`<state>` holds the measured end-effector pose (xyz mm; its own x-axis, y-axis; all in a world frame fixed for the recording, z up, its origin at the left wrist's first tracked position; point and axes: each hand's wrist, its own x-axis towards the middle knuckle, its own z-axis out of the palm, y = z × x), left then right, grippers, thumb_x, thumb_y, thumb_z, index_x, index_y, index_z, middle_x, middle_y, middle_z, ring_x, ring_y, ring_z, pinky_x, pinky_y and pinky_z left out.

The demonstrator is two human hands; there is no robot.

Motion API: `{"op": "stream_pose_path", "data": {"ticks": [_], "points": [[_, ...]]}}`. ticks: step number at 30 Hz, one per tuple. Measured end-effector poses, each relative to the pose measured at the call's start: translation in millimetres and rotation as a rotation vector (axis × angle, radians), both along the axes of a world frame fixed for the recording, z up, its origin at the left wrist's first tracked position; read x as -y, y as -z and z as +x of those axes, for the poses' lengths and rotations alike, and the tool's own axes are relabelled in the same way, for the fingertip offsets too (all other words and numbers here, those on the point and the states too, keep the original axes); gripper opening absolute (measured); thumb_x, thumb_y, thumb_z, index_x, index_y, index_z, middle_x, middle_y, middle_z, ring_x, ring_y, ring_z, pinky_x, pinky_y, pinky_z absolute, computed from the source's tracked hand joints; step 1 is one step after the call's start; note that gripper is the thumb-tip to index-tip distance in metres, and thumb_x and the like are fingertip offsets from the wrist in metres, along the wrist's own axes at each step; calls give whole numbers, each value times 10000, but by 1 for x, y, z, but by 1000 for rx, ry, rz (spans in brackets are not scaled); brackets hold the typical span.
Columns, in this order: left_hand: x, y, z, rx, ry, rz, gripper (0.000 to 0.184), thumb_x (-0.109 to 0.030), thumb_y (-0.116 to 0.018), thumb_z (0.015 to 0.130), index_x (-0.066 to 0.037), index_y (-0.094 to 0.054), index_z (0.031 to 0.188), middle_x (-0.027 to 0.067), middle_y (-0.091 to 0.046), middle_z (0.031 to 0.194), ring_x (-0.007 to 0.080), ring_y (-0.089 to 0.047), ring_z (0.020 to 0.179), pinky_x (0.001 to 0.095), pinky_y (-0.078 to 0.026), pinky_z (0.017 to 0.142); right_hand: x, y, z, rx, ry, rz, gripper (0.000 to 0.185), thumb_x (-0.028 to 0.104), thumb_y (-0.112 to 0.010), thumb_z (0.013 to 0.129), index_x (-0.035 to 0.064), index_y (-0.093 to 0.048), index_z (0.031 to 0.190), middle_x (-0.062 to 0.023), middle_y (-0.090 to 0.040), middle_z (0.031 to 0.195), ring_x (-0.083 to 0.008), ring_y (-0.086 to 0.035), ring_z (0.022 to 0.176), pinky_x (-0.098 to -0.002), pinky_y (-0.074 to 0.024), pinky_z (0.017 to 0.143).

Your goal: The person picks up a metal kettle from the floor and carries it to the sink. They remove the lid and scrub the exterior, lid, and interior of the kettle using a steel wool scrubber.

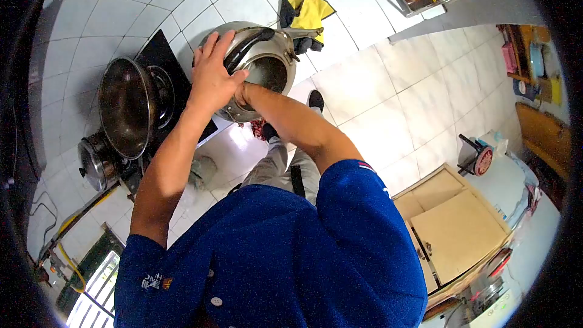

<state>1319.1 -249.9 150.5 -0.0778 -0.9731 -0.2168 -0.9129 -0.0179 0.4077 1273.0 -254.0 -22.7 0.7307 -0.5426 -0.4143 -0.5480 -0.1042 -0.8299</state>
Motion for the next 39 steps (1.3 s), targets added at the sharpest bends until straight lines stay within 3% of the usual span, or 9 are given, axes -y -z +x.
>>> {"op": "stream_pose_path", "data": {"ticks": [9,10,12,19,22,24,27,34,39], "points": [[-6,3,8,-14,-30,-17,816,-227,-791,732,-192,-420,1458,186,-323,1539,457,-303,1380,556,-296,1115,18,13,-58,-641,-311,-585,335,241,-559,913,92,-682,1186,-125,-655,1236,-269,-617,1143,-401,-473,933],[-6,3,5,-18,-35,-12,816,-227,-791,732,-192,-420,1458,186,-323,1539,457,-303,1380,556,-296,1115,15,11,-55,-615,-292,-560,334,244,-560,913,94,-682,1186,-124,-655,1237,-269,-618,1141,-401,-474,933],[-4,1,0,-4,0,32,790,-219,-783,761,-198,-411,1457,165,-275,1561,503,-253,1383,726,-289,1028,7,3,-43,-502,-222,-444,334,249,-563,914,97,-683,1186,-123,-654,1238,-267,-619,1138,-401,-474,934],[-3,-1,-6,21,-38,50,790,-229,-784,763,-202,-409,1458,161,-285,1556,487,-246,1392,716,-282,1045,-11,-10,-21,-123,-17,-55,334,266,-573,915,109,-685,1187,-119,-652,1244,-263,-623,1128,-400,-475,935],[-5,8,4,-25,-61,-3,790,-232,-787,757,-197,-415,1453,166,-294,1550,487,-256,1386,701,-297,1039,-4,-28,-46,-494,-170,-312,334,273,-578,915,114,-686,1188,-117,-651,1246,-261,-624,1124,-400,-476,936],[-6,12,9,-49,-54,-23,788,-233,-787,756,-197,-416,1450,167,-298,1547,488,-266,1380,697,-306,1032,12,-5,-53,-729,-497,-597,352,284,-553,924,94,-674,1196,-135,-639,1257,-277,-607,1151,-388,-465,972],[-10,10,8,-59,-65,-47,784,-233,-786,757,-198,-417,1448,167,-307,1541,490,-293,1360,697,-322,1015,14,30,-56,-648,-290,-780,385,275,-514,930,48,-656,1207,-166,-632,1262,-279,-591,1197,-411,-459,997],[-3,5,1,-4,-43,6,782,-238,-787,755,-196,-423,1446,168,-309,1539,501,-286,1367,713,-294,1031,-10,7,-11,-74,11,-78,349,239,-527,912,48,-682,1159,-163,-669,1173,-304,-636,1104,-408,-499,921],[-2,10,6,-29,-56,-15,789,-240,-783,754,-187,-417,1451,169,-298,1541,514,-277,1369,705,-302,1031,-3,7,-47,-380,-154,-326,325,214,-536,899,48,-700,1125,-162,-695,1110,-321,-668,1038,-405,-527,866]]}}
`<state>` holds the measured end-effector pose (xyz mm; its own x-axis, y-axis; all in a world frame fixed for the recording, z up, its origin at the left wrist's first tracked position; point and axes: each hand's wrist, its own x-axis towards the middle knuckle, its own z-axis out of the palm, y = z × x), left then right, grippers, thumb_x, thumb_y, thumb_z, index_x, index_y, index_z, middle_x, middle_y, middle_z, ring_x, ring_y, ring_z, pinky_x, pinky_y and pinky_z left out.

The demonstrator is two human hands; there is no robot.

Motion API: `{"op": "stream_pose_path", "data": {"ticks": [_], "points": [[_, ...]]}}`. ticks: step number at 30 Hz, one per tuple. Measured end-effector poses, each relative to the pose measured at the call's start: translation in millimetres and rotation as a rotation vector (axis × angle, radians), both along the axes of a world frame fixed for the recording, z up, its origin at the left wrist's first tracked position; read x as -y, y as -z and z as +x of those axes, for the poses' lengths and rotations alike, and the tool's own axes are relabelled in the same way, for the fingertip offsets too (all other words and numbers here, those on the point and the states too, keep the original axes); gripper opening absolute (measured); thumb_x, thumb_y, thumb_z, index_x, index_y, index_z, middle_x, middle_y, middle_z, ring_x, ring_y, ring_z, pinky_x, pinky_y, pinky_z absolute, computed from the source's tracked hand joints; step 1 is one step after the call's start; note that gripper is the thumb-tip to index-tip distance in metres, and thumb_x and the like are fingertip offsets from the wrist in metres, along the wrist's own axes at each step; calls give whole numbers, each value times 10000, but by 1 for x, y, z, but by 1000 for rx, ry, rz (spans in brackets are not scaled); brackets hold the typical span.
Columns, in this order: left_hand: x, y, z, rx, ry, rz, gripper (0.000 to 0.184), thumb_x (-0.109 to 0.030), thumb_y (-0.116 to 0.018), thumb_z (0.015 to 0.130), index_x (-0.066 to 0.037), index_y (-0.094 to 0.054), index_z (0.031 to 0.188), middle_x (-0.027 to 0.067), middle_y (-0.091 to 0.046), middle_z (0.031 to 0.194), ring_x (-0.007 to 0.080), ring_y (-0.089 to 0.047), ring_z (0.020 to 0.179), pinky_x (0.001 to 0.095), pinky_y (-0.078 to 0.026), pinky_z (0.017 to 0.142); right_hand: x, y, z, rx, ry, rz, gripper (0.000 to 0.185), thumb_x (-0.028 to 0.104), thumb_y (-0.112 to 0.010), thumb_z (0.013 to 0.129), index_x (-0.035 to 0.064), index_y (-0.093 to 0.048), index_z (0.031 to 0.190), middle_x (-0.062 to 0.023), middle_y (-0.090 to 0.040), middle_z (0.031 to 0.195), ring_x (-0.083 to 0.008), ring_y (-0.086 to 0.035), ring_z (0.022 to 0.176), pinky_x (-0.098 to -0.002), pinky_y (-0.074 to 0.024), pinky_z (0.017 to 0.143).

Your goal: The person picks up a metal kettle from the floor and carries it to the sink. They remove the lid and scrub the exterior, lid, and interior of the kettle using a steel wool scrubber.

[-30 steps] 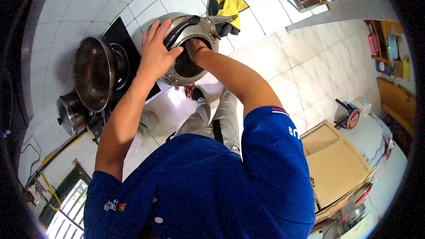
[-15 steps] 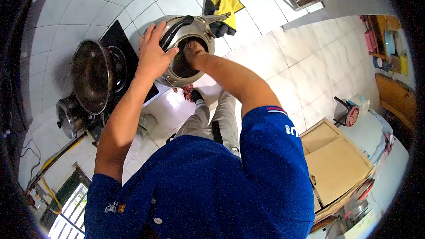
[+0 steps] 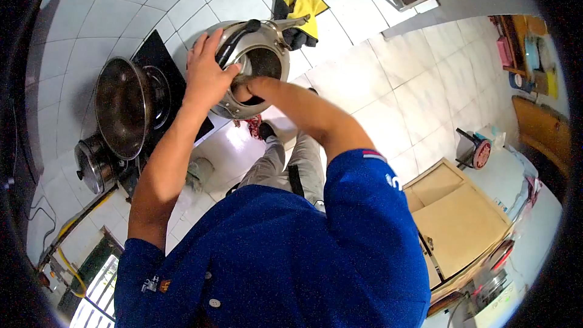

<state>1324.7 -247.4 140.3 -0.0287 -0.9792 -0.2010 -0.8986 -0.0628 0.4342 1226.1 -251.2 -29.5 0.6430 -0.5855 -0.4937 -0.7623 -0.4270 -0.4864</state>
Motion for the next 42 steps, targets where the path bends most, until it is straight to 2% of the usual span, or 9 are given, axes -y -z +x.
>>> {"op": "stream_pose_path", "data": {"ticks": [2,4,13,21,24,26,29,35,42], "points": [[-1,3,5,-31,-16,-15,791,-242,-780,755,-185,-414,1453,170,-297,1540,519,-277,1365,700,-308,1031,10,5,-7,-176,-103,-200,316,204,-540,894,48,-707,1111,-161,-706,1085,-328,-681,1012,-404,-538,844],[-1,-1,6,-9,-34,-51,791,-230,-787,727,-109,-449,1432,268,-367,1481,467,-371,1328,468,-320,1123,16,-1,-2,-207,-138,-266,311,199,-542,892,48,-711,1105,-160,-711,1072,-331,-687,998,-404,-544,833],[4,-1,4,-19,-16,-31,770,-201,-769,725,-114,-464,1426,253,-367,1490,445,-352,1354,474,-297,1133,-3,9,58,481,379,464,331,205,-544,895,102,-684,1177,-154,-665,1205,-304,-648,1094,-392,-518,894],[-1,-6,-8,82,64,-51,774,-209,-784,741,-124,-449,1434,235,-364,1497,442,-355,1349,489,-303,1128,28,53,9,495,513,-96,338,220,-561,897,116,-684,1194,-124,-660,1233,-283,-633,1127,-390,-501,930],[2,4,0,-69,37,-35,808,-225,-787,732,-210,-421,1453,165,-293,1553,477,-279,1373,694,-302,1031,20,66,15,412,516,-184,341,225,-567,898,121,-685,1201,-112,-658,1243,-275,-627,1139,-389,-495,944],[0,-1,-3,42,34,-63,794,-217,-788,730,-127,-442,1439,252,-362,1490,441,-361,1340,486,-306,1126,15,34,15,206,549,-35,325,219,-605,883,126,-692,1182,-132,-661,1227,-288,-633,1118,-388,-495,941],[0,-2,-3,32,-5,-55,777,-212,-778,728,-120,-457,1430,256,-372,1483,442,-361,1340,483,-304,1126,8,25,26,107,425,270,329,226,-609,874,121,-691,1176,-137,-663,1221,-292,-630,1122,-388,-493,944],[1,-1,5,-19,-10,-71,767,-215,-772,729,-115,-464,1424,258,-377,1481,443,-368,1337,481,-300,1128,11,20,59,588,516,632,339,240,-616,858,111,-690,1162,-145,-666,1208,-300,-624,1129,-388,-489,949],[-1,-4,0,11,45,-60,777,-231,-778,737,-115,-453,1433,244,-361,1498,436,-345,1363,467,-304,1134,41,32,8,364,403,-128,352,256,-626,838,99,-688,1146,-155,-669,1193,-310,-617,1137,-387,-484,954]]}}
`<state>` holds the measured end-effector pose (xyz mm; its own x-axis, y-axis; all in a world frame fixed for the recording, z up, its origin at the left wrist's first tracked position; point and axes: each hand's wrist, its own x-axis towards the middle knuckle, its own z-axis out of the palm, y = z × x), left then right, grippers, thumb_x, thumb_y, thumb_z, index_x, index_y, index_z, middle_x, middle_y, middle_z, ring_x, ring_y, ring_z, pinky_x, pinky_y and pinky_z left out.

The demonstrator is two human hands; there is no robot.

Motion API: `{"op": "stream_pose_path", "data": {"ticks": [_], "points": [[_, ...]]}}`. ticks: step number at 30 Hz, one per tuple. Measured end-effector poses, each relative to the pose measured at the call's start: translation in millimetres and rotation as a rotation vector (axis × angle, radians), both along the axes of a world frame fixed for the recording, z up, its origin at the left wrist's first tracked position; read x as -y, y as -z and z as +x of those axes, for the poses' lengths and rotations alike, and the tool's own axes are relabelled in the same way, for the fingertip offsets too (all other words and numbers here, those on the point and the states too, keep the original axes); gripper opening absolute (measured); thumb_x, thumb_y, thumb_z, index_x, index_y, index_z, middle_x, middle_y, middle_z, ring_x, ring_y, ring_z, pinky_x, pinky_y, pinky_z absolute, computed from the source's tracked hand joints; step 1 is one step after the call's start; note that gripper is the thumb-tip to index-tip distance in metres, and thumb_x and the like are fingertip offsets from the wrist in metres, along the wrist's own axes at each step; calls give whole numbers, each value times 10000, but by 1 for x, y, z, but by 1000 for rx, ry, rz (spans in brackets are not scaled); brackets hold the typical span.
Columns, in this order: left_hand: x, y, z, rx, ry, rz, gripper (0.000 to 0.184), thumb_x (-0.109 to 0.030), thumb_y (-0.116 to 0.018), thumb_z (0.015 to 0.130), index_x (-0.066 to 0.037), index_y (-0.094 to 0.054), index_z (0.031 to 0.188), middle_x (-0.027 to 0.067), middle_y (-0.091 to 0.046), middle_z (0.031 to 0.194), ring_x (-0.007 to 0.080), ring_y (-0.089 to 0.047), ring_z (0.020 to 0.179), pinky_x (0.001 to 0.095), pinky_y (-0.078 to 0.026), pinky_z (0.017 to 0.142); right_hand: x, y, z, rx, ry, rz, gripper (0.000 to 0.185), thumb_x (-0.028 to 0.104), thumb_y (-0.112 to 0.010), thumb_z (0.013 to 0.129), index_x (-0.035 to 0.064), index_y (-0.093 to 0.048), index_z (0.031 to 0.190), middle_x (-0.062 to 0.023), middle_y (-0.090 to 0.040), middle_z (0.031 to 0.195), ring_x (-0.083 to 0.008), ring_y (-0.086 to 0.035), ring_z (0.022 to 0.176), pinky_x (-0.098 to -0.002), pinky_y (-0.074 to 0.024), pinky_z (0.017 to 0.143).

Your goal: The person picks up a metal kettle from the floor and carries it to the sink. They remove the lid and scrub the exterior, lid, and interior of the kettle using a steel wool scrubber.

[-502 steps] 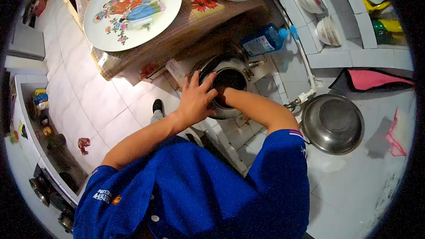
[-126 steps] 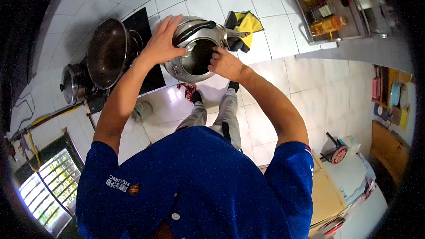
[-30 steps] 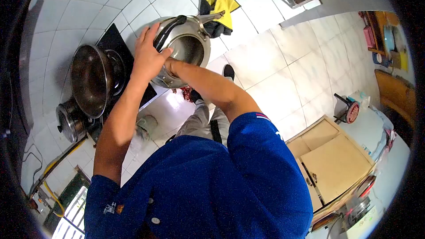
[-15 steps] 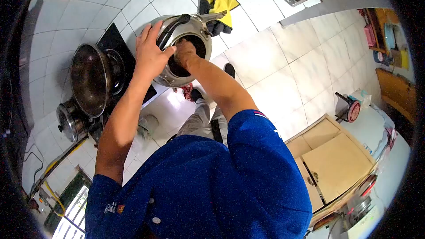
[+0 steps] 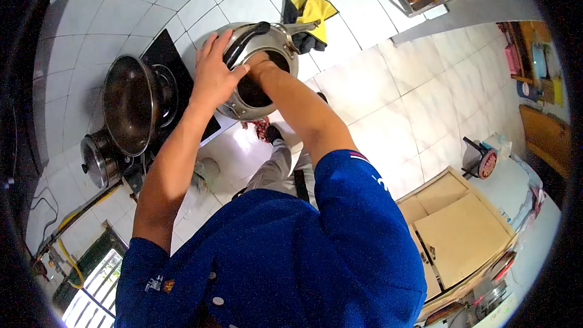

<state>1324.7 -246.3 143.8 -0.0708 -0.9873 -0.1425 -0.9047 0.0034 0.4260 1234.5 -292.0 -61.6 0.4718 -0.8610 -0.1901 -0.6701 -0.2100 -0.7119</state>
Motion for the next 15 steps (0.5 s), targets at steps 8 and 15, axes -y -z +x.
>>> {"op": "stream_pose_path", "data": {"ticks": [8,15], "points": [[2,7,10,-58,-114,40,789,-247,-773,743,-134,-433,1446,222,-346,1505,456,-323,1363,559,-314,1092,-23,3,8,-34,-149,684,308,191,-642,846,97,-719,1129,-154,-678,1176,-306,-643,1100,-417,-480,974],[0,2,9,-58,-80,28,784,-225,-781,738,-108,-443,1436,270,-369,1482,452,-342,1359,477,-294,1138,-28,-13,53,501,0,696,302,183,-662,810,91,-729,1090,-162,-689,1137,-325,-654,1065,-425,-498,936]]}}
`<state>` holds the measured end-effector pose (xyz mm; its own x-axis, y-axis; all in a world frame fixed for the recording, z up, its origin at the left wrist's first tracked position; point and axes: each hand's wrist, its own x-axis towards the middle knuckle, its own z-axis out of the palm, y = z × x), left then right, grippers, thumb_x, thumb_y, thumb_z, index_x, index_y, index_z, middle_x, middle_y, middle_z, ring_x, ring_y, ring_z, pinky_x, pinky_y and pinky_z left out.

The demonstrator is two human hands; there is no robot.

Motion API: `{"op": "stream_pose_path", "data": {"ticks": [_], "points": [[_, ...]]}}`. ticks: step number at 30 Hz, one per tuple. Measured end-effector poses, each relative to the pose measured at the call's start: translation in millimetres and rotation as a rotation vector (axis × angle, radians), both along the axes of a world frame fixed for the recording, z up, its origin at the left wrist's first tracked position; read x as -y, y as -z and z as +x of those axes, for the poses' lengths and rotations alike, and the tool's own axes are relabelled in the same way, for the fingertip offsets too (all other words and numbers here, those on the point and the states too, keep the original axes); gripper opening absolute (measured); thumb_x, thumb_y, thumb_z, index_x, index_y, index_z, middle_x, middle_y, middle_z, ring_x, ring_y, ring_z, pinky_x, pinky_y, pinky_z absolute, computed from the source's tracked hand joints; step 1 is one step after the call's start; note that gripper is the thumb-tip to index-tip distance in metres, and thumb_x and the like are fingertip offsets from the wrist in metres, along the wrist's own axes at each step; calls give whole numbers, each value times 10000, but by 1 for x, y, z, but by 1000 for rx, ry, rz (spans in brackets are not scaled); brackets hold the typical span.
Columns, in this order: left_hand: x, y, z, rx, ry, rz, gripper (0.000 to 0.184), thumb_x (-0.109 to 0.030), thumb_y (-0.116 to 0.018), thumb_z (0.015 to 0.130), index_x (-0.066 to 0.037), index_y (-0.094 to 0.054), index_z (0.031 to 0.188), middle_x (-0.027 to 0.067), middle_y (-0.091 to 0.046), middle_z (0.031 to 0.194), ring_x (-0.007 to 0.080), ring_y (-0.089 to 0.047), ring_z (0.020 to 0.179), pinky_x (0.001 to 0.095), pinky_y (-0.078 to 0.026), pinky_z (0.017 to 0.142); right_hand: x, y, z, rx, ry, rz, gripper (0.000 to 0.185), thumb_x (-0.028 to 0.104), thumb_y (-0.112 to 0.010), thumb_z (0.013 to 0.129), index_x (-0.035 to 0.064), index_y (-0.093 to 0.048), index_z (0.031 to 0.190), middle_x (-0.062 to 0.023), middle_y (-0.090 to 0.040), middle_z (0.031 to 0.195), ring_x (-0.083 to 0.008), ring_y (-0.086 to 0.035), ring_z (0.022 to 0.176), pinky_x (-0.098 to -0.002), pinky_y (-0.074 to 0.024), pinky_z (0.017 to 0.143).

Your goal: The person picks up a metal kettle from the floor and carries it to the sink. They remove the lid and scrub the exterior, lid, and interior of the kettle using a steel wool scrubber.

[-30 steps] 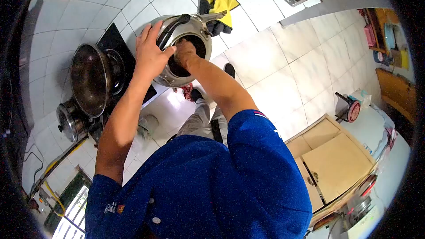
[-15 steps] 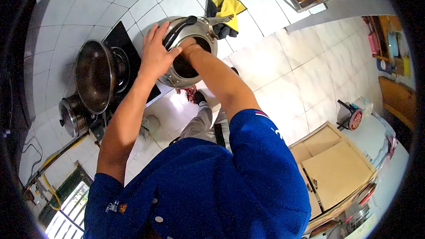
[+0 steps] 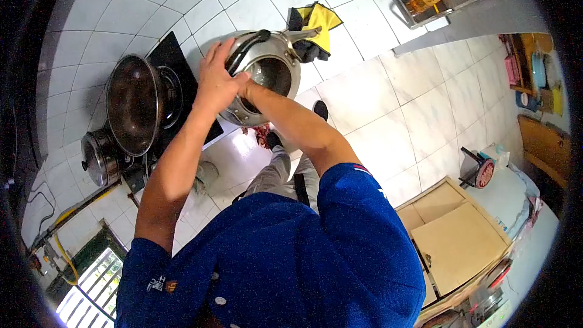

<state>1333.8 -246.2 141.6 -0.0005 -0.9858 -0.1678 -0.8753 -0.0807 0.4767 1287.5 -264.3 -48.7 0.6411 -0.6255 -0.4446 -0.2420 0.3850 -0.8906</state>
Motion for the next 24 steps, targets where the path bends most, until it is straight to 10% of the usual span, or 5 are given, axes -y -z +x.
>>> {"op": "stream_pose_path", "data": {"ticks": [8,13,19,24], "points": [[0,3,3,-16,-11,-4,791,-252,-769,750,-85,-432,1445,285,-359,1481,442,-332,1371,478,-290,1141,26,57,-44,-401,270,-1094,295,173,-685,769,85,-742,1045,-171,-701,1093,-348,-666,1025,-433,-517,893],[0,2,1,-3,-55,-9,790,-241,-770,749,-80,-432,1444,280,-376,1474,440,-336,1370,478,-294,1137,12,1,-33,-606,-688,-362,421,214,-690,755,83,-687,1155,-186,-649,1214,-315,-613,1147,-397,-471,981],[2,10,13,-110,-74,4,785,-238,-775,730,-158,-439,1435,187,-338,1523,436,-309,1371,609,-325,1071,-1,-7,6,-91,-90,-97,396,287,-575,846,93,-671,1178,-171,-619,1263,-287,-569,1200,-363,-416,1026],[-2,11,6,-68,5,-12,769,-247,-770,728,-172,-456,1426,180,-339,1523,437,-313,1367,619,-321,1066,8,-3,-25,-431,-29,-801,410,347,-479,923,101,-657,1197,-158,-594,1304,-263,-532,1245,-334,-370,1064]]}}
